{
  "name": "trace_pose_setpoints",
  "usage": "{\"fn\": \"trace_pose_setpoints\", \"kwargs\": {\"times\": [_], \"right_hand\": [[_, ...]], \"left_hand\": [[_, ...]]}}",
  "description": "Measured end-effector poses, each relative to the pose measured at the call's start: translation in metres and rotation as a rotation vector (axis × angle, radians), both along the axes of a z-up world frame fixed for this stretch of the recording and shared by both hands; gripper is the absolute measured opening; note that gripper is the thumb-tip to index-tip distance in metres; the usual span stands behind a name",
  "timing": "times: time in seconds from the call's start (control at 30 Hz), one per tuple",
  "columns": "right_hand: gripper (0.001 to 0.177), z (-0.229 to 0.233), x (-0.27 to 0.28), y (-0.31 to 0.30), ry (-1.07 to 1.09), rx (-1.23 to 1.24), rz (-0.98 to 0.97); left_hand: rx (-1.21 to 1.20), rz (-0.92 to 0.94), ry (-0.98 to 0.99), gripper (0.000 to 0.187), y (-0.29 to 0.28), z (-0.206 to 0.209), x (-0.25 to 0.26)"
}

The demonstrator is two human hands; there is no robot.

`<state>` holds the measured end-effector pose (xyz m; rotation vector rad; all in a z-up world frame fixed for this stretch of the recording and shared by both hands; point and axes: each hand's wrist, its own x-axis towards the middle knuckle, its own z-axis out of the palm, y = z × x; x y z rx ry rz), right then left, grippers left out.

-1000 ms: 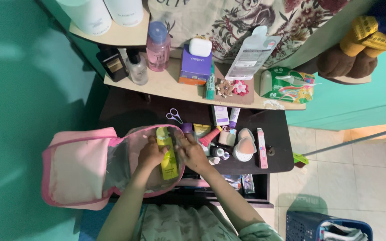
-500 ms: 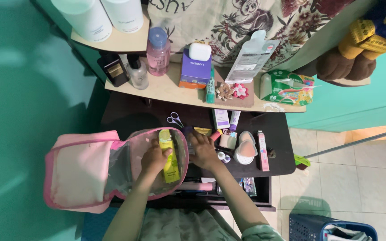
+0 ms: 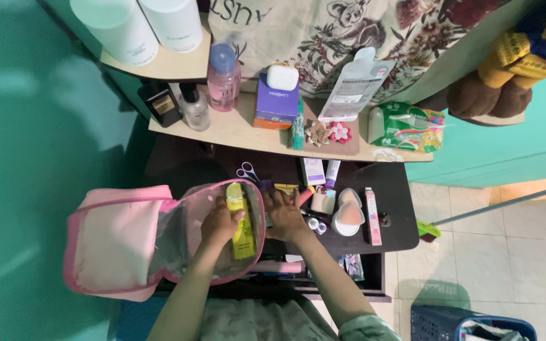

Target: The person picks up various makeup products and toiletries from a bed and a shelf and places them into a pink makeup bag.

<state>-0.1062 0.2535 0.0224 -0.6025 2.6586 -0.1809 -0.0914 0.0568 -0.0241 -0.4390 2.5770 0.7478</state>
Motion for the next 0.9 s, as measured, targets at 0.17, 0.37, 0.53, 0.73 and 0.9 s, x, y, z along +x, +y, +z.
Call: {"fn": "trace_pose_setpoints", "kwargs": {"times": [0.17, 0.37, 0.53, 0.73, 0.9], "right_hand": [[0.118, 0.023, -0.006, 0.01, 0.148, -0.161, -0.136], [0.119, 0.056, 0.004, 0.026, 0.308, -0.391, -0.221], [0.117, 0.07, 0.025, 0.022, 0.455, -0.515, -0.186], [0.12, 0.094, 0.039, 0.015, 0.516, -0.644, -0.148], [0.119, 0.09, 0.055, -0.013, 0.406, -0.611, 0.028]], "left_hand": [[0.0, -0.002, -0.028, 0.086, -0.001, -0.002, -0.001], [0.004, 0.002, -0.002, 0.074, -0.001, 0.007, 0.0], [0.08, 0.028, -0.046, 0.072, -0.002, 0.016, 0.006], [0.16, -0.06, 0.155, 0.055, -0.014, -0.001, 0.031], [0.763, 0.221, 0.442, 0.041, -0.035, -0.016, 0.052]]}}
